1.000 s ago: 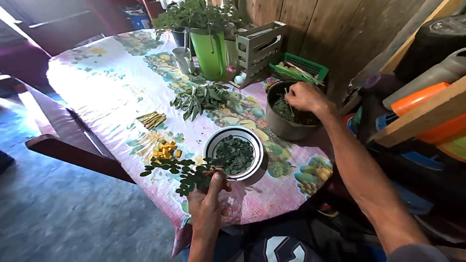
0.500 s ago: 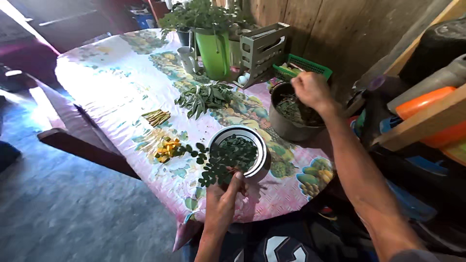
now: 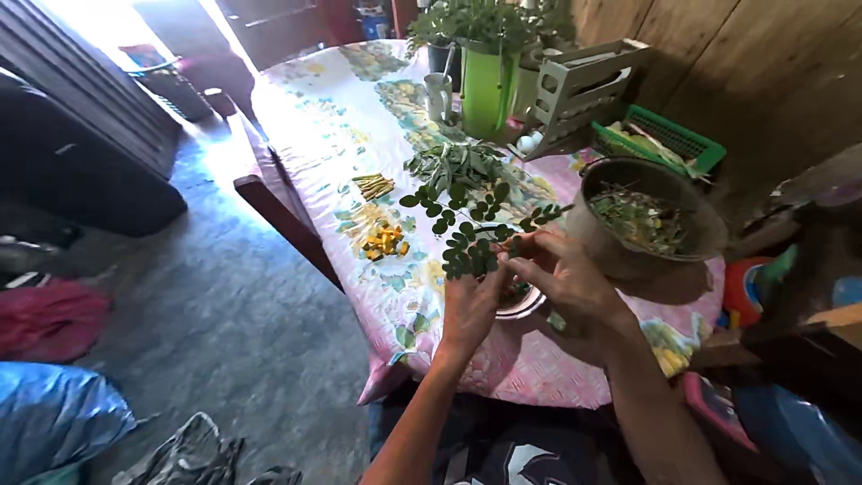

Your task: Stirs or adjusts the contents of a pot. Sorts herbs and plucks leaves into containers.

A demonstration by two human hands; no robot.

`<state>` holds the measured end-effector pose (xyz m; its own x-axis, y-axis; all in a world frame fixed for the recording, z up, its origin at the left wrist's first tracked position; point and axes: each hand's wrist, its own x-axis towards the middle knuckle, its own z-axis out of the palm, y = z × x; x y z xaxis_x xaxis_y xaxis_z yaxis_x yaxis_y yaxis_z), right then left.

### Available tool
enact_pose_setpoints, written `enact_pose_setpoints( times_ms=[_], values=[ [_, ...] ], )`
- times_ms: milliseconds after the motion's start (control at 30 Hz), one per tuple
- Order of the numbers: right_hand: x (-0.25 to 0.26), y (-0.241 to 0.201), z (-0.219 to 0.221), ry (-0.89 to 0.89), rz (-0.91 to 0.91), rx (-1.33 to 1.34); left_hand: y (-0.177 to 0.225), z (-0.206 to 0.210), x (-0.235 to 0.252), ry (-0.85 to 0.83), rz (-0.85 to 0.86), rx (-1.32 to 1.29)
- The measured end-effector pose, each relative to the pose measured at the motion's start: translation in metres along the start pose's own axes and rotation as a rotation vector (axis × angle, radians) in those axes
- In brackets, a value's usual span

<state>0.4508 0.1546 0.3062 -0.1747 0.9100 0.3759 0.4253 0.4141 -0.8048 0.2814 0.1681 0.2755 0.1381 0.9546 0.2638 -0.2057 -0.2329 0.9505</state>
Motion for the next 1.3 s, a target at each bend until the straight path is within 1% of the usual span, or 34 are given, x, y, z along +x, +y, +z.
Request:
enact_pose_setpoints(
  times_ms=[133,267,433,533,567,633,700,833,933,1033,1133,1233,1300],
  values=[
    [0.010,-0.006,0.006,0.009,-0.012,0.216,0.002,0.002,0.004,0.114,0.051,-0.092],
    [0.014,-0.001,0.016,0.051,-0.041,0.333,0.003,0.001,0.009,0.158,0.092,-0.199],
    [0.012,0.012,0.029,0.109,0.021,0.366,0.008,0.003,0.011,0.193,0.109,-0.173],
    [0.011,0.015,0.032,0.113,0.093,0.414,0.005,0.003,0.015,0.159,0.143,-0.104],
    [0.011,0.016,0.033,0.109,0.084,0.425,0.003,0.002,0.015,0.144,0.149,-0.057],
    [0.010,0.017,0.035,0.100,0.050,0.387,0.000,0.001,0.015,0.131,0.161,0.046],
    [0.009,0.016,0.038,0.132,0.100,0.390,-0.001,0.001,0.015,0.126,0.173,0.084],
    [0.009,0.016,0.044,0.188,0.139,0.391,-0.001,-0.002,0.015,0.076,0.140,0.044],
    [0.009,0.019,0.046,0.227,0.115,0.301,-0.001,-0.003,0.016,0.043,0.124,0.059],
    [0.007,0.019,0.044,0.231,0.104,0.223,-0.002,-0.003,0.017,0.019,0.104,0.075],
    [0.007,0.018,0.042,0.247,0.116,0.221,-0.001,0.000,0.017,0.014,0.079,0.057],
    [0.006,0.025,0.031,0.269,0.081,0.273,0.000,-0.001,0.019,0.037,0.064,0.077],
    [0.004,0.029,0.022,0.286,0.073,0.281,0.000,-0.004,0.021,0.009,0.068,0.065]
  ],
)
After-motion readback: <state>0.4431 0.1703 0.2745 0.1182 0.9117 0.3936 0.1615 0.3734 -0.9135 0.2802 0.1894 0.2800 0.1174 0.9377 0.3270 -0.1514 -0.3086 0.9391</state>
